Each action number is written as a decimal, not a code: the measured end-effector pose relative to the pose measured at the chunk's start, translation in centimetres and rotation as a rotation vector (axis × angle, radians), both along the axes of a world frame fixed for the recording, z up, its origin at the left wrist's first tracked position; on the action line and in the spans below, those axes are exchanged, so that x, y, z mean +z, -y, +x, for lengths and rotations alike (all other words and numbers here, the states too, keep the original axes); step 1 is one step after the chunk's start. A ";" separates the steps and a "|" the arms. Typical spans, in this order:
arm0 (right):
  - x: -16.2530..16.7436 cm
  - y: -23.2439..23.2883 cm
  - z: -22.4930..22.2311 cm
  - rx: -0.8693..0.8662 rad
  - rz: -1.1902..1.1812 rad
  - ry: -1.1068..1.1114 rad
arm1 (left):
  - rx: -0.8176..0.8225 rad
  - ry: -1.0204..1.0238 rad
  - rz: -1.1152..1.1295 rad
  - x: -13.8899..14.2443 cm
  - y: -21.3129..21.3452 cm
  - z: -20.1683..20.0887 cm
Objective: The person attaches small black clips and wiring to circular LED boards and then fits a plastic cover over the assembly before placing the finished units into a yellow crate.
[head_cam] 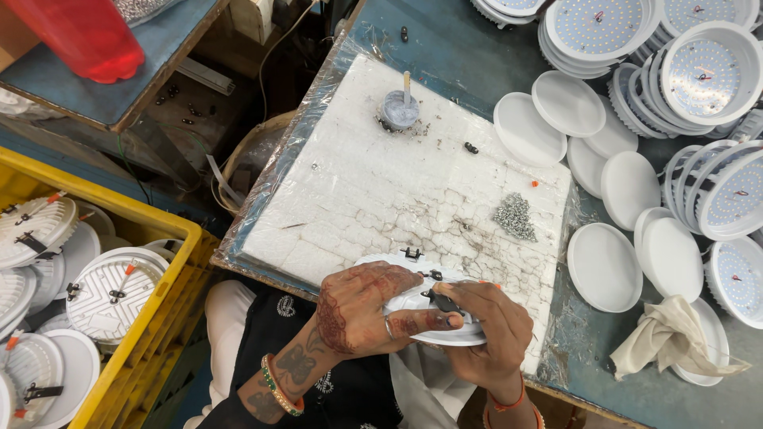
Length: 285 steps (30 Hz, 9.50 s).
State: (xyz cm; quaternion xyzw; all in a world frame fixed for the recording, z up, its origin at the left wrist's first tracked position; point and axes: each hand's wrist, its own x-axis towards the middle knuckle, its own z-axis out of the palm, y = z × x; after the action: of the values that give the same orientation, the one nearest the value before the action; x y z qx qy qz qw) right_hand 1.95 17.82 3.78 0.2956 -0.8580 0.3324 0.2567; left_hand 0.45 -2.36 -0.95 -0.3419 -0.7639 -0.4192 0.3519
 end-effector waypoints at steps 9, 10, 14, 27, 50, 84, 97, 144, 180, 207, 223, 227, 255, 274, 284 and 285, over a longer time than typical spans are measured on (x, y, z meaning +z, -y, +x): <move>0.1 0.0 0.0 -0.001 0.050 -0.007 | 0.007 -0.007 -0.001 -0.3 0.0 -0.1; 0.1 0.0 0.0 0.003 0.031 -0.006 | 0.020 -0.006 -0.009 -0.3 -0.1 0.0; 0.0 0.0 0.0 -0.022 -0.012 -0.005 | 0.064 -0.019 -0.038 -0.2 -0.4 0.3; -0.8 0.0 0.5 -0.053 -0.021 -0.033 | 0.027 -0.024 -0.004 0.0 -0.5 0.3; 0.5 0.5 -0.1 -0.008 -0.034 0.037 | 0.029 -0.005 0.050 0.1 -0.2 0.2; -0.5 -0.2 -0.1 -0.062 0.015 -0.040 | 0.021 0.018 0.017 -0.1 -0.3 0.5; -0.2 0.1 -0.1 -0.044 -0.015 -0.009 | 0.020 0.006 0.019 -0.5 -0.2 0.2; 0.5 1.6 -0.1 -0.065 0.030 -0.047 | -0.031 0.000 0.143 -0.9 0.8 -0.8; 0.7 2.7 -0.2 -0.152 0.067 -0.027 | -0.088 -0.011 0.203 -2.2 1.2 -1.2; 0.9 3.5 0.0 -0.201 0.061 0.013 | -0.084 -0.012 0.204 -1.9 1.2 -1.3; 1.4 2.7 -0.4 -0.040 0.057 -0.010 | -0.048 -0.010 0.177 -1.9 1.1 -1.0; 1.5 2.8 -0.5 -0.041 0.054 0.002 | -0.064 -0.003 0.187 -1.9 1.3 -1.0; 1.2 3.5 -0.1 -0.183 0.085 -0.012 | -0.085 -0.037 0.209 -2.1 1.4 -1.1; 1.5 2.2 -0.6 0.003 0.061 0.023 | -0.061 0.004 0.170 -1.9 1.4 -1.1; 0.9 1.6 -0.6 0.023 0.069 0.014 | -0.084 0.018 0.182 -2.1 1.3 -1.0; 0.9 1.6 -0.6 0.023 0.068 0.009 | -0.084 0.016 0.183 -2.0 1.3 -1.1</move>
State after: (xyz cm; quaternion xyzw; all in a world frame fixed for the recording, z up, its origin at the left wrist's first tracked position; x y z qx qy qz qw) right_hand 1.33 16.27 4.65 0.3126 -0.8666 0.3073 0.2386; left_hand -0.62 -3.62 -3.00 -0.3368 -0.7099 -0.5045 0.3578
